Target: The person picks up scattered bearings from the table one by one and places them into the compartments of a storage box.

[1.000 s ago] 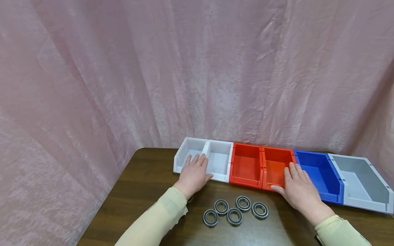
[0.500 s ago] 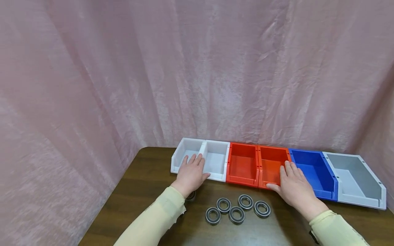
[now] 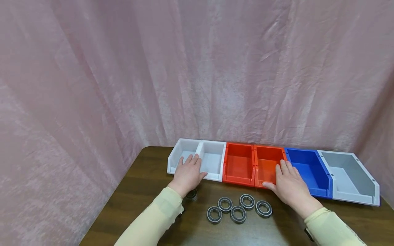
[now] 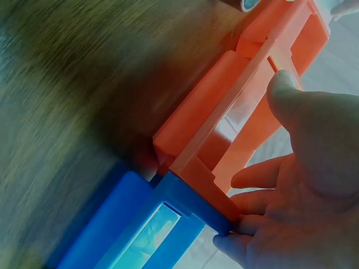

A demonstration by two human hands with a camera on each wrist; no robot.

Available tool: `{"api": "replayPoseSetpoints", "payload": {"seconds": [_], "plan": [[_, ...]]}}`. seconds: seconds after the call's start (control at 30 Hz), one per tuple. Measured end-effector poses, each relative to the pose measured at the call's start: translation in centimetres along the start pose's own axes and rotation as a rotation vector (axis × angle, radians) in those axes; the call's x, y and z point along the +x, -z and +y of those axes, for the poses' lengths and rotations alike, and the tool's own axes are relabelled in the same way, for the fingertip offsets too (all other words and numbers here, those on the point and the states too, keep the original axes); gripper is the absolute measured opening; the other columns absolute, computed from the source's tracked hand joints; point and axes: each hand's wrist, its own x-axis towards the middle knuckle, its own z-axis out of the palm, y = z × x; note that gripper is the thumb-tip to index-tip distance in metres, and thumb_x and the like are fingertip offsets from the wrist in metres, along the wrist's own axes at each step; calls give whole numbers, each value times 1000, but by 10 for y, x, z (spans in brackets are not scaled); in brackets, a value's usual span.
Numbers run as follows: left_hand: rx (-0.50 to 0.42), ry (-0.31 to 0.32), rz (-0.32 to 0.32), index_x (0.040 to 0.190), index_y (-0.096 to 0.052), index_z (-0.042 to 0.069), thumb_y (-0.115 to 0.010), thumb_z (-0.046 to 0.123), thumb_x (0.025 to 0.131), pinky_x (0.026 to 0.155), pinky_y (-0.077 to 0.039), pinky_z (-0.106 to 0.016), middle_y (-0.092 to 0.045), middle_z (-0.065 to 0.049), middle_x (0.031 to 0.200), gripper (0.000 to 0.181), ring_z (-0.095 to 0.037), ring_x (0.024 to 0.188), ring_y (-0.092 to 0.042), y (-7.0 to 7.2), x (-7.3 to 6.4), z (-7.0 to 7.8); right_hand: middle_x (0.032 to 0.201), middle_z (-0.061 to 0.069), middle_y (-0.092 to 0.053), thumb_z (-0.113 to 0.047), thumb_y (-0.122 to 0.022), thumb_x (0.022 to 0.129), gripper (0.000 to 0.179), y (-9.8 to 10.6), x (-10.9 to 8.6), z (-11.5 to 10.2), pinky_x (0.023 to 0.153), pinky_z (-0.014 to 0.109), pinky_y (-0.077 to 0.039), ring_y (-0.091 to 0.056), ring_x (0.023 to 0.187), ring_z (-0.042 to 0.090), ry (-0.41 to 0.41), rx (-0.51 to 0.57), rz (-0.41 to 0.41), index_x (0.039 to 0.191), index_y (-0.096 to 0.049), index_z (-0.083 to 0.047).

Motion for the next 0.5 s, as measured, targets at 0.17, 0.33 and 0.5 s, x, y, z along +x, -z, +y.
{"api": "replayPoseSetpoints", "payload": {"seconds": [0.17,0.33,0.5], "plan": [[-5,32,-9,154,-60,3,-69,51,108,125,-34,-65,-56,-16,163,66,-37,152,-51,1,-3,-4,155,49,-43,-50,-79,98,90,-1,3,-6,121,74,-34,-37,147,68,15,9,-4,144,-54,23],[1,57,-23,154,-60,4,-68,51,109,125,-34,-65,-55,-15,164,66,-37,152,-50,4,-8,-7,155,49,-43,-50,-81,97,90,-2,5,-11,121,74,-34,-37,147,68,33,18,-4,143,-55,24],[-9,76,-16,153,-61,3,-70,49,108,124,-35,-66,-56,-16,163,65,-38,152,-51,3,-12,-11,154,48,-45,-50,-82,96,90,-4,6,-16,121,74,-34,-39,147,67,49,21,10,143,-55,23]]}}
